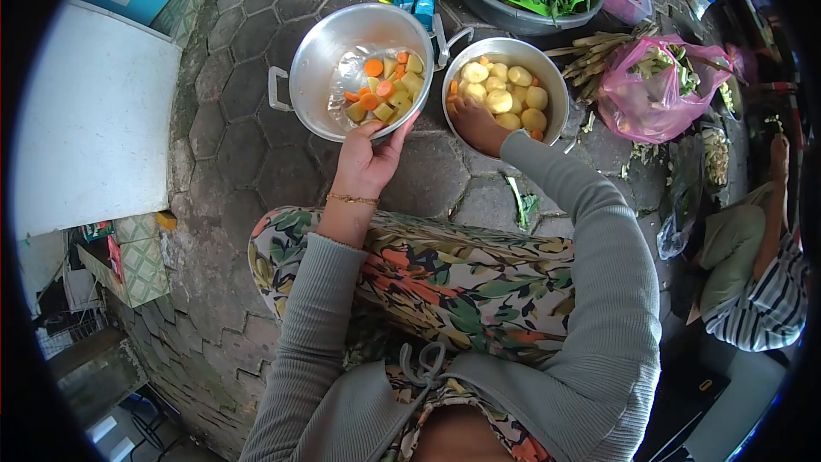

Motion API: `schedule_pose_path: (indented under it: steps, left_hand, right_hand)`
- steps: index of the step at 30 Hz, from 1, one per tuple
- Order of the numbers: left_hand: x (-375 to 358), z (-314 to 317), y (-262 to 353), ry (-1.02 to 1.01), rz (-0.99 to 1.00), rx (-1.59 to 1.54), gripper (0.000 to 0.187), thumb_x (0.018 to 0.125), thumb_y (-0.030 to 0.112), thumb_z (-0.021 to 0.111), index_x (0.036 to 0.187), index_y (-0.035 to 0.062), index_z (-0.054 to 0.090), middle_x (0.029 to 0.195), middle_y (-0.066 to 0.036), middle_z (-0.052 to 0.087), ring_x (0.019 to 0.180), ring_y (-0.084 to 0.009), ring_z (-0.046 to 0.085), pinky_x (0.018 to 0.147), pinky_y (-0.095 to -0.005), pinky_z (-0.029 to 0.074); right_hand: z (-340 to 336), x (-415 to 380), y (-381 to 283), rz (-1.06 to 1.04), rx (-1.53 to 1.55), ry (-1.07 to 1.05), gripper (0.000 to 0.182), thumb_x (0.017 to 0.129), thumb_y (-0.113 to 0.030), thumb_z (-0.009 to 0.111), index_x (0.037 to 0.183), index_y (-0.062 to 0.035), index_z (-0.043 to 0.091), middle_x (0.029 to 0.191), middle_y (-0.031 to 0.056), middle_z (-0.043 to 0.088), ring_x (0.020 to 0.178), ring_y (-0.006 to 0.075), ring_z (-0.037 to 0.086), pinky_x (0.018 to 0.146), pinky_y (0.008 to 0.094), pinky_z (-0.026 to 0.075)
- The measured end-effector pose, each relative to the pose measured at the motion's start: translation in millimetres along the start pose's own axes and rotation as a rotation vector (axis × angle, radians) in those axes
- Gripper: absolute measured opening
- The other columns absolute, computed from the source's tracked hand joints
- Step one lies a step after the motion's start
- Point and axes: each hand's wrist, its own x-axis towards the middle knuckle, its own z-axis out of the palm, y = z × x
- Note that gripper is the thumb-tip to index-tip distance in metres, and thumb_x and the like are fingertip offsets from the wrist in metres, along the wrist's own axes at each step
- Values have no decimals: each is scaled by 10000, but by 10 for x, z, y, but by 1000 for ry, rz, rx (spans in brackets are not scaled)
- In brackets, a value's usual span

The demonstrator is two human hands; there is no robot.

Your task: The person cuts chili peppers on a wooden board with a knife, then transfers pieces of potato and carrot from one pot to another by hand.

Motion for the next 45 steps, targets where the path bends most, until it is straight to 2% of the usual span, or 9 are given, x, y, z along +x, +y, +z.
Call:
schedule_pose_path:
  steps: [8,10,11,13,18,28,31,37,45]
  left_hand:
    - [-59,26,7,23,-35,16,512,873,-88,369,1362,-76,219,1327,-294,350,1206,-443,424,977,-441,485]
    - [-64,16,21,24,-66,-11,491,884,-76,357,1359,-57,240,1326,-264,381,1193,-423,454,967,-448,492]
    - [-75,25,12,29,-44,9,491,883,-76,357,1360,-58,240,1325,-268,381,1191,-427,454,962,-446,496]
    - [-106,27,9,33,-20,23,491,883,-77,356,1360,-59,239,1323,-271,381,1189,-432,454,957,-444,500]
    - [-121,46,10,39,16,28,543,857,-109,385,1367,-77,204,1332,-300,326,1220,-455,396,988,-439,478]
    - [-52,11,-12,53,-43,32,481,879,-69,346,1351,-62,252,1297,-288,399,1156,-445,481,940,-457,511]
    - [-34,-17,-23,44,-30,57,476,870,-76,346,1339,-67,266,1294,-282,406,1159,-425,488,942,-466,509]
    - [-161,76,-162,48,109,273,467,841,-91,346,1304,-87,286,1283,-258,423,1146,-384,513,932,-466,518]
    - [-124,16,-192,-3,-28,370,478,849,-71,387,1303,-130,251,1306,-268,398,1174,-387,481,979,-460,484]
  right_hand:
    - [57,132,106,65,-9,-146,318,858,-104,471,1130,42,548,933,184,604,656,267,643,565,358,525]
    - [-149,182,279,216,546,-568,278,879,-119,484,1123,-17,566,934,125,615,651,206,625,539,328,508]
    - [-223,176,366,212,543,-572,278,879,-119,484,1123,-17,566,934,125,615,651,206,625,539,328,508]
    - [-351,109,547,436,1485,-630,248,901,-156,496,1107,-42,575,969,70,614,695,147,600,559,287,486]
    - [-561,-60,742,680,2118,-576,308,927,-255,525,1160,-56,545,1096,81,592,910,172,576,701,284,487]
    - [-700,-36,698,686,1938,-446,261,883,-216,572,1092,-60,588,1048,69,600,869,150,561,762,292,481]
    - [-1124,-10,801,443,1996,-588,164,791,-168,591,899,-45,579,804,43,546,563,72,463,458,189,376]
    - [-2115,35,610,-230,1866,-770,184,801,-185,569,822,-2,561,697,67,506,443,58,427,377,201,345]
    - [-1984,444,-100,-75,703,232,436,869,-267,596,1157,58,558,970,163,655,853,254,641,788,315,496]
